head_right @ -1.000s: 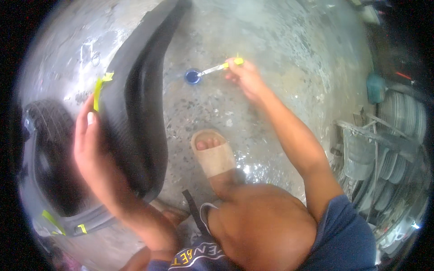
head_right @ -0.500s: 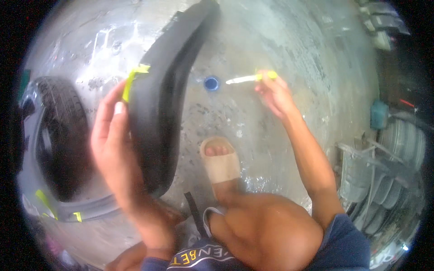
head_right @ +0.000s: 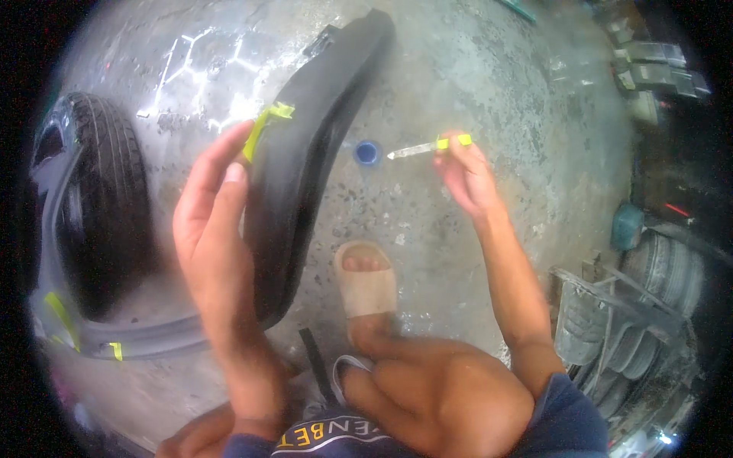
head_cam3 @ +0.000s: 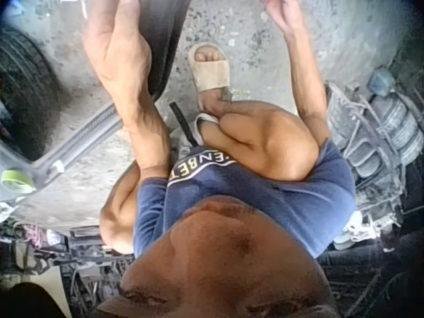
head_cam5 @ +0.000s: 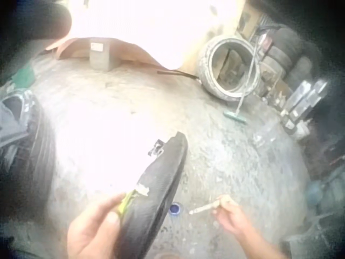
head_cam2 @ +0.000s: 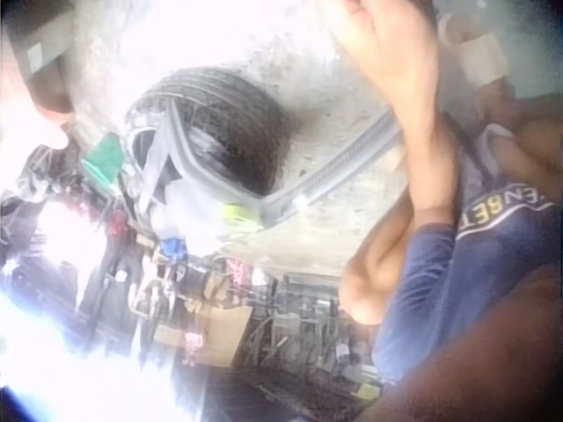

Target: The person applies adhesive from a small container to the edge of a carbon-fiber textured auto body panel using a thin spreader tool, then presses a strip of yellow tape onto the panel surface.

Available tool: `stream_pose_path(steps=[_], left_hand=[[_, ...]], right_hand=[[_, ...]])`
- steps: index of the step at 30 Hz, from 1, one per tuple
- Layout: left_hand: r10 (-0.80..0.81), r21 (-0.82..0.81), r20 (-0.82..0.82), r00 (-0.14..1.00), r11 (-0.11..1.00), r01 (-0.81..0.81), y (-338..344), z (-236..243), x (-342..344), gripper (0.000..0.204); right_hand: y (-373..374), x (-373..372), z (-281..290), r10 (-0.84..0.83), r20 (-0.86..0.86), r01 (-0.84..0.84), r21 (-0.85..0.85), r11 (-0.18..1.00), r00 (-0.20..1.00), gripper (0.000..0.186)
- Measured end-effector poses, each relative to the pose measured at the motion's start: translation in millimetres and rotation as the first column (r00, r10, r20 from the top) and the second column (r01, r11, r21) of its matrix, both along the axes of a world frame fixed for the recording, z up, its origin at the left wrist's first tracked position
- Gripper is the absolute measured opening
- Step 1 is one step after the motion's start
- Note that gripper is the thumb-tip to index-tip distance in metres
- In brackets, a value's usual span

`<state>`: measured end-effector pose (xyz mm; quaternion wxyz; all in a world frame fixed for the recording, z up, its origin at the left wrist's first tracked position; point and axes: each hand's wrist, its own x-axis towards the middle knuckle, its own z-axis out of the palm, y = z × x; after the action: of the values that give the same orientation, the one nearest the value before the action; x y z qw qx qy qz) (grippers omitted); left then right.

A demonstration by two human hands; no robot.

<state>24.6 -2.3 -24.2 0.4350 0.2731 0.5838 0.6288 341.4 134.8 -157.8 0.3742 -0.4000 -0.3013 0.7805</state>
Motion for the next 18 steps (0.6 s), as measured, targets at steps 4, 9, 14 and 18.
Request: stream_pose_path(steps=[4, 9, 14, 18], left_hand=[[0.009, 0.054, -0.007, 1.0, 0.999, -0.009, 0, -3, 0, 0.035], [0.0, -0.02, 0.132, 0.991, 1.0, 0.002, 0, -2, 5, 0.035], [-0.034, 0.031, 0.028, 0.999, 0.999, 0.033, 0, -5, -1, 0.032], [-0.013, 0.06, 0.013, 1.0, 0.998, 0.012, -1, -8, -2, 0.032]], right_hand=[[1, -9, 16, 0.01, -0.017, -0.009, 0.062, 0.998, 1.0, 0.013], [4, -21, 51, 0.034, -0.008, -0.032, 0.191, 0.981, 0.999, 0.016], [7, -62, 98, 0.078, -0.015, -0.07, 0.293, 0.953, 0.997, 0.023], [11, -110, 126, 0.121, 0.0, -0.113, 0.356, 0.928, 0.993, 0.027]])
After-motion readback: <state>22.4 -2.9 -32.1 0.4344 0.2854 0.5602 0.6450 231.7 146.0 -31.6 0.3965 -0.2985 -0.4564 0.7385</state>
